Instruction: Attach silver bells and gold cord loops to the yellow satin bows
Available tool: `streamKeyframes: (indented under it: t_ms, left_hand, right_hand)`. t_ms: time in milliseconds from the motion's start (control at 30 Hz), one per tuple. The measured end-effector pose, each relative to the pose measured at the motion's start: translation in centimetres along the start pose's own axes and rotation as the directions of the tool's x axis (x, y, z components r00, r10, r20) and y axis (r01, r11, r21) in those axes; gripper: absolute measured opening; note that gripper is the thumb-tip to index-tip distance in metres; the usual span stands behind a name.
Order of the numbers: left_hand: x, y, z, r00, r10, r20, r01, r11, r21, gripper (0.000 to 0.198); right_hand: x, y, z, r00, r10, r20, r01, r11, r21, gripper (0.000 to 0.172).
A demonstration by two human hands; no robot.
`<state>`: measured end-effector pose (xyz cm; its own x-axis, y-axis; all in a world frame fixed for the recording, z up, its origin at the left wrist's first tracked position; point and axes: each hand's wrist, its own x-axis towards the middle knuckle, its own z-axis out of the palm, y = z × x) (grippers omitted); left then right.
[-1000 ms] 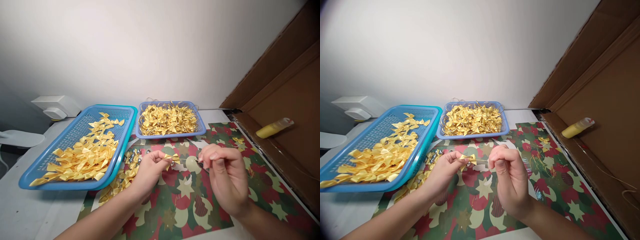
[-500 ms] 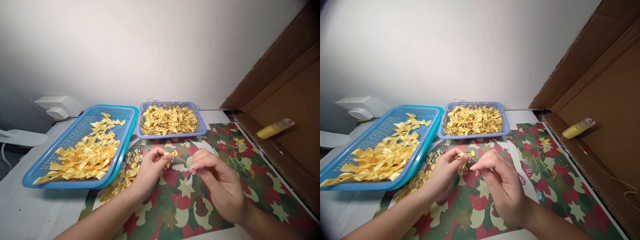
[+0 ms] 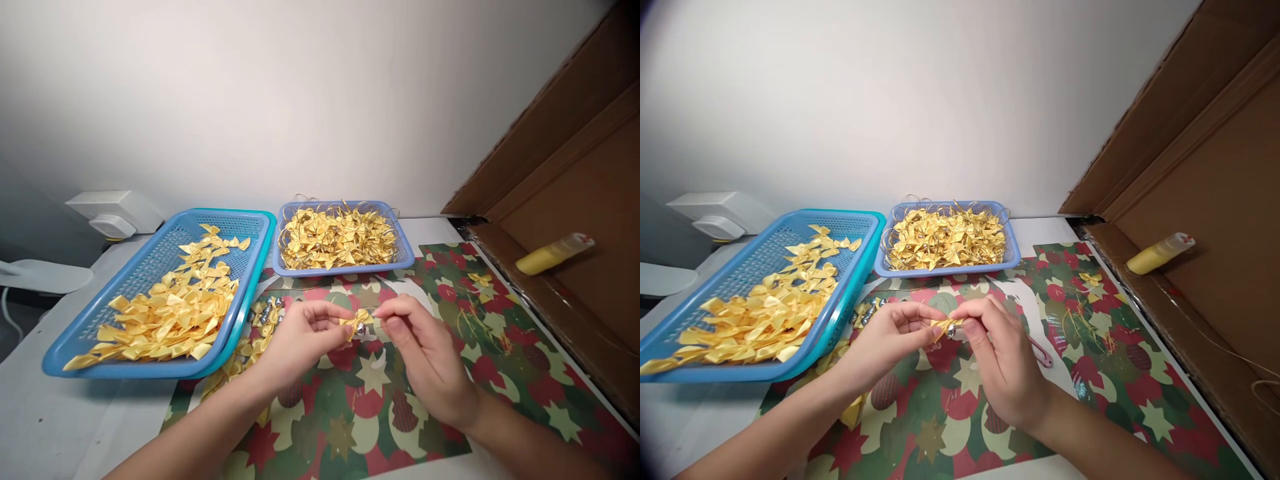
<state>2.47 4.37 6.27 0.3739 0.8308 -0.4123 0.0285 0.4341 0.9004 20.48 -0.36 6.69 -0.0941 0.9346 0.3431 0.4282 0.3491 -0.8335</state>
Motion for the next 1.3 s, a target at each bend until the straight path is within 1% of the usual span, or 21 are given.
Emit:
streamKeyframes:
  t_ms: [100,167,233,400,467,533,633,733,833,933,1133,1300]
  left_hand:
    - [0.1,-0.1,0.0,1.000,0.008,-0.022,-0.008,1.000,0.019,0.024]
    - [0.1,-0.3,-0.1,0.999,0.040,-0.032,-0.039,0.999,0.036,0.024]
    - [0.1,-0.5,-0.1,0.997,0.070,-0.035,-0.068,0.996,0.053,0.023]
    - [0.1,-0.8,-0.3,0.975,0.210,-0.066,-0.206,0.976,0.065,0.015]
    - [-0.1,-0.7,-0.3,0.967,0.245,-0.069,-0.240,0.968,0.070,0.012]
    - [-0.2,-0.6,-0.3,0.968,0.241,-0.062,-0.235,0.967,0.093,0.010]
    - [-0.3,-0.4,-0.2,0.978,0.195,-0.068,-0.186,0.975,0.125,0.011]
    - [-0.2,-0.4,-0.1,0.984,0.155,-0.084,-0.143,0.981,0.130,0.014]
    - [-0.2,-0.6,-0.1,0.985,0.141,-0.099,-0.128,0.984,0.127,0.015]
    - [-0.1,-0.8,0.0,0.988,0.117,-0.098,-0.103,0.986,0.131,0.016]
    - [0.0,-0.8,0.1,0.982,0.140,-0.128,-0.115,0.976,0.182,0.014]
    - [-0.1,-0.7,0.1,0.981,0.139,-0.136,-0.114,0.977,0.180,0.013]
  right_hand:
    - [0.2,-0.1,0.2,0.995,0.073,0.071,-0.069,0.996,-0.054,0.020]
    - [0.3,-0.1,0.3,0.988,0.092,0.121,-0.083,0.994,-0.075,0.021]
    - [0.3,-0.1,0.4,0.985,0.093,0.145,-0.082,0.993,-0.080,0.022]
    - [0.1,0.2,0.7,0.997,0.041,0.066,-0.037,0.998,-0.058,0.022]
    - [0.1,0.1,0.9,0.998,0.027,0.048,-0.025,0.998,-0.058,0.021]
    - [0.1,0.0,1.0,0.999,0.033,0.029,-0.031,0.997,-0.068,0.017]
    - [0.0,0.0,1.2,0.999,0.040,0.010,-0.039,0.994,-0.098,0.012]
    - [-0.2,0.2,1.2,0.999,0.028,0.014,-0.026,0.987,-0.156,0.014]
    - [-0.2,0.4,1.3,0.999,0.030,0.010,-0.027,0.975,-0.218,0.015]
    - [-0.2,0.4,1.3,1.000,0.029,0.010,-0.026,0.969,-0.245,0.015]
    - [-0.2,0.4,1.4,1.000,-0.012,0.020,0.016,0.968,-0.252,0.014]
    - [-0.4,0.6,1.4,0.999,0.000,0.035,0.010,0.961,-0.278,0.013]
